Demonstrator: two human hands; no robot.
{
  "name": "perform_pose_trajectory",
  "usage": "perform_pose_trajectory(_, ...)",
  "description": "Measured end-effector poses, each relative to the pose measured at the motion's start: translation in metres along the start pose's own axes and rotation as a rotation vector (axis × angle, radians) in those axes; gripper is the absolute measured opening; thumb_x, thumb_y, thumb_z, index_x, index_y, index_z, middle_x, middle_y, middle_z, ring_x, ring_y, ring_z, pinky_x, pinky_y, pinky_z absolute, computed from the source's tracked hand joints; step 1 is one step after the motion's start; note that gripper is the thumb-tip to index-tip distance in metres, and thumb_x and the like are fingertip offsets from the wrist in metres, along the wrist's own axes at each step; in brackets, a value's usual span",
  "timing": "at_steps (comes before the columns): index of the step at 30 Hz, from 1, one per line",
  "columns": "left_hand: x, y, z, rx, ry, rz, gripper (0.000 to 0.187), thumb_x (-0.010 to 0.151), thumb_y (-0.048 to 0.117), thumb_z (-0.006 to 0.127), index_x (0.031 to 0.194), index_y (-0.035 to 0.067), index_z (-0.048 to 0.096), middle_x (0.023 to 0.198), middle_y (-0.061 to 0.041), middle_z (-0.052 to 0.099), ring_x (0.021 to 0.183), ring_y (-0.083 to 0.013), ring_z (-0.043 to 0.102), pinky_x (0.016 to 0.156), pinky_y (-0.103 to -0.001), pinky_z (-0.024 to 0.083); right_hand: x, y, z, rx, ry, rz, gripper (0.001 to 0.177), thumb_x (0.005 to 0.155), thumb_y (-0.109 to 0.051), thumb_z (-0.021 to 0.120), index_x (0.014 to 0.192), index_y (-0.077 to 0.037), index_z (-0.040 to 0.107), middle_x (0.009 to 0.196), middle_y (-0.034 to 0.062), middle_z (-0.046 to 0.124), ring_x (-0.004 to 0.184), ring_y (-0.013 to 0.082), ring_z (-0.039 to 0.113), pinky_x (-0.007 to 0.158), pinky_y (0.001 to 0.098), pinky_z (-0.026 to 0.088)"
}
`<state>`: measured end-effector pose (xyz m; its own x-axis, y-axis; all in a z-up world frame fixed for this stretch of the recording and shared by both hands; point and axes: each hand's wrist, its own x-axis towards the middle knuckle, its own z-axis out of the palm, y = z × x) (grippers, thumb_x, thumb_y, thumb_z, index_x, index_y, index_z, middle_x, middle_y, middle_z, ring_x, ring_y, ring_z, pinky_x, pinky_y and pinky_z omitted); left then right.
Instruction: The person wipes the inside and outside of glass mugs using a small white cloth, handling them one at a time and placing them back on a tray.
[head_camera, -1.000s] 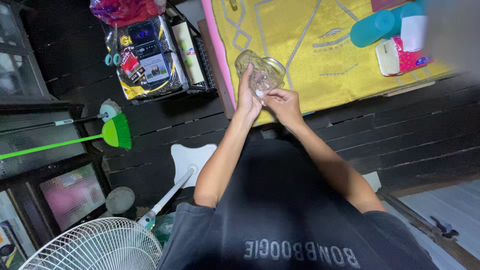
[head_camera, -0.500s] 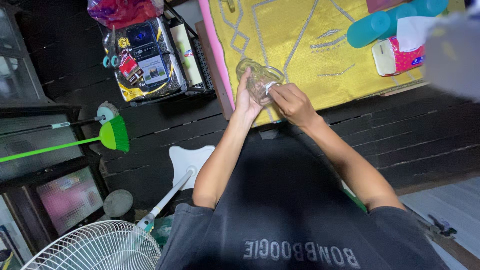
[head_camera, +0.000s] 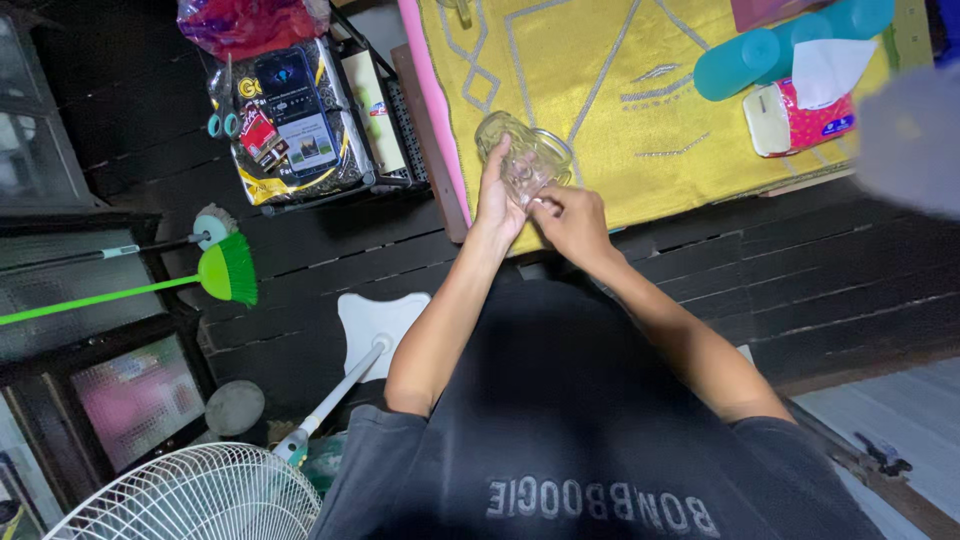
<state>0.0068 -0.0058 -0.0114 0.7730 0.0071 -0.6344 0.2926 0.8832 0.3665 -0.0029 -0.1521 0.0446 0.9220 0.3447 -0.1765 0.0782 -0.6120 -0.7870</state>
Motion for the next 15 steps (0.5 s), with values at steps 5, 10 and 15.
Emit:
perform_pose_trajectory(5,0.000,0.001,-0.002,-0.028,-0.069,0.003,0.087,0.088,0.057,0.071,0.136,-0.009,0.042,0.109,-0.021,0.064,0.093,-0.0296,0.071,0.070,-0.039,0.064,0.020,0.028,0.015,1.468,-0.116,0.449,0.016,0.090,-0.007,0.074,0.104,0.002,0.074,0.091,0.0169,0.075,0.079,0.0235,0.072,0.073,0.0323,0.058)
perform_pose_trajectory(10,0.005,0.002,-0.004,-0.123,-0.111,0.014,0.084,0.091,0.052,0.071,0.141,-0.008,0.041,0.116,-0.021,0.062,0.098,-0.0295,0.071,0.078,-0.040,0.066,0.017,0.038,0.032,1.588,0.009,0.318,0.017,0.091,-0.006,0.073,0.106,0.002,0.072,0.095,0.0146,0.075,0.083,0.0212,0.072,0.075,0.0304,0.059)
perform_pose_trajectory(15,0.004,0.010,0.006,-0.165,-0.065,0.019,0.074,0.093,0.049,0.064,0.140,-0.003,0.040,0.117,-0.021,0.056,0.101,-0.0313,0.069,0.079,-0.047,0.068,0.007,0.030,0.033,0.578,0.036,-0.103,0.019,0.093,-0.009,0.073,0.108,0.002,0.073,0.096,0.0124,0.075,0.086,0.0194,0.071,0.075,0.0288,0.058)
